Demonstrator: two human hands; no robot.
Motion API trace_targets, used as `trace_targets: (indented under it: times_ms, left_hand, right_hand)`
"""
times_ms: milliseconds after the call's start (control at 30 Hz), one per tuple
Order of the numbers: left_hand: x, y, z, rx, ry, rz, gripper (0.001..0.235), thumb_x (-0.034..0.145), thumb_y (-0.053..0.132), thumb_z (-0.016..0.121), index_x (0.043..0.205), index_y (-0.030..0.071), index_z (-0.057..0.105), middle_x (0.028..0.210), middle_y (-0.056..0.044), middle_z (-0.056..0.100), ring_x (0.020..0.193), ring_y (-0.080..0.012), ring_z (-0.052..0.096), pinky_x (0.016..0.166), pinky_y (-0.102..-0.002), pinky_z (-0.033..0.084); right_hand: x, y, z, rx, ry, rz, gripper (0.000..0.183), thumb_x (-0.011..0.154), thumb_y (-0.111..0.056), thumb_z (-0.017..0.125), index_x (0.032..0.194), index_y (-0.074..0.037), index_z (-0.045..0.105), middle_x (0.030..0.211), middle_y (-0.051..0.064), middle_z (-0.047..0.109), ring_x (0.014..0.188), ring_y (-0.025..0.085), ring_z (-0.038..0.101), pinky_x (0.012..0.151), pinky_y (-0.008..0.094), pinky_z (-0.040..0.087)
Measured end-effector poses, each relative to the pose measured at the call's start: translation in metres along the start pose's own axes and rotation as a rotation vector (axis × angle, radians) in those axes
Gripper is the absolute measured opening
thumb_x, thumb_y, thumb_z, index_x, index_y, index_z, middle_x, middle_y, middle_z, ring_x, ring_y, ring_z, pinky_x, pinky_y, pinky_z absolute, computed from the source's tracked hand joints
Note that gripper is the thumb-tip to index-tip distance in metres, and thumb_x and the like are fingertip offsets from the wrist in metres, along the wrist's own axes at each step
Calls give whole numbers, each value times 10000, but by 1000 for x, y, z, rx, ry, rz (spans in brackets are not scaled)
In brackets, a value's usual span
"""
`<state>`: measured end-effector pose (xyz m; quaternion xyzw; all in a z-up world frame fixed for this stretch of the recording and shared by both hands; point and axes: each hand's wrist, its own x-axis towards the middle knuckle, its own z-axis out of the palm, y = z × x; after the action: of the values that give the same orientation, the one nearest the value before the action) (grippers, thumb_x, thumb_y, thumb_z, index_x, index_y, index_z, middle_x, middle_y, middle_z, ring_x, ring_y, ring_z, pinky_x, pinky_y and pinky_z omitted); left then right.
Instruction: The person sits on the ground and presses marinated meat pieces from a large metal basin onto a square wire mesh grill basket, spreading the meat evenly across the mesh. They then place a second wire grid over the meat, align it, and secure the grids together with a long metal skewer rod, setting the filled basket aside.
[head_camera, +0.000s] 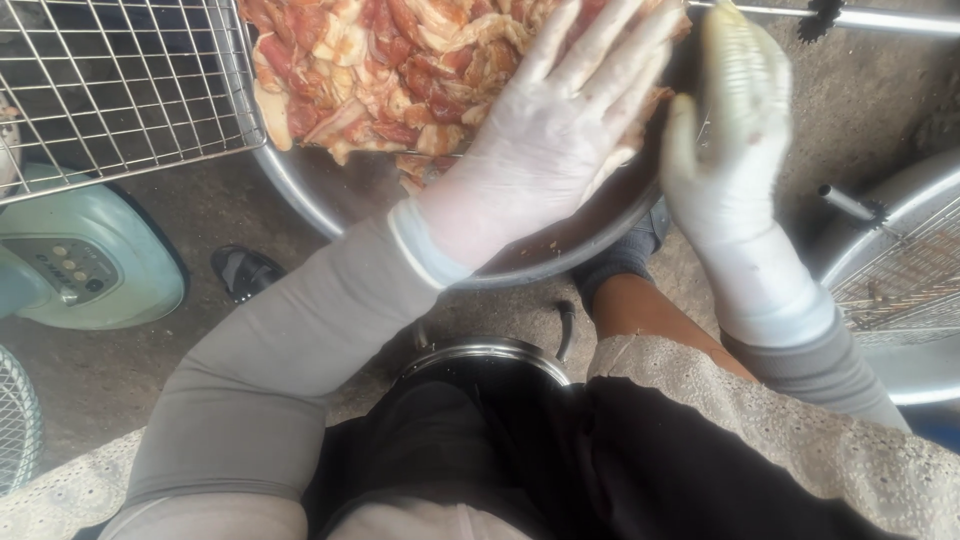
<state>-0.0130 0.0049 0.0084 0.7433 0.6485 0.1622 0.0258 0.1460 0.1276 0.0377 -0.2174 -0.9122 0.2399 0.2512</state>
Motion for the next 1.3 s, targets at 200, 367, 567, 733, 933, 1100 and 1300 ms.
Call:
trace_targets:
  times_ms: [200,367,567,733,933,1100,1300]
  left_hand:
    - [-35,17,-54,-194,-52,-25,601,1055,325,746,1488,-48,561,1572,-216,469,1502,-378,376,1263,-559,314]
    - [-105,12,-53,-398,-600,-142,324,1117,258,648,1291,-15,643,1340,-194,635,1164,-300,641,998,-425,560]
    - [-147,-34,10,-28,-424,-219,529,684,23,624,1204,70,710,1161,-165,713,1022,-339,712,840,-446,588]
    - [-97,-30,-21,-155,-1228,-445,290,925,18,597,1185,51,722,1129,-169,730,1046,-312,721,885,-427,596]
    - [-114,-38,-10,-163,-1016,-437,296,888,46,636,1176,44,707,1166,-193,682,974,-312,704,806,-419,601]
    - [-96,-37,24,-209,-1009,-502,674,903,-102,551,1535,105,445,1479,-126,473,724,-275,769,626,-390,632]
    - [-100,-33,1,-147,-1033,-408,144,967,41,623,1057,50,736,1040,-151,736,915,-292,713,809,-423,603]
  right_hand:
    - [-22,11,23,-269,-44,-66,435,1044,67,608,1478,75,579,1465,250,621,1439,390,537,1189,497,438]
    - [-20,3,12,-143,-68,-63,498,939,133,512,1434,187,498,1495,334,553,1444,444,488,1195,522,398]
    - [-20,10,15,-178,-95,-42,465,998,46,597,1461,79,583,1457,206,598,1430,391,497,1221,517,413]
    - [-28,13,14,-37,-85,14,373,1004,49,583,1376,43,609,1404,179,595,1383,346,521,1214,465,423]
    - [-38,21,11,-22,-90,20,399,974,81,577,1363,26,648,1427,147,611,1395,323,546,1215,425,447]
    - [-35,13,12,-5,-81,26,368,985,95,594,1341,23,653,1399,136,621,1355,316,557,1200,428,468]
    - [-34,12,0,-2,-64,26,424,925,110,559,1328,22,660,1399,143,627,1374,311,556,1220,421,474]
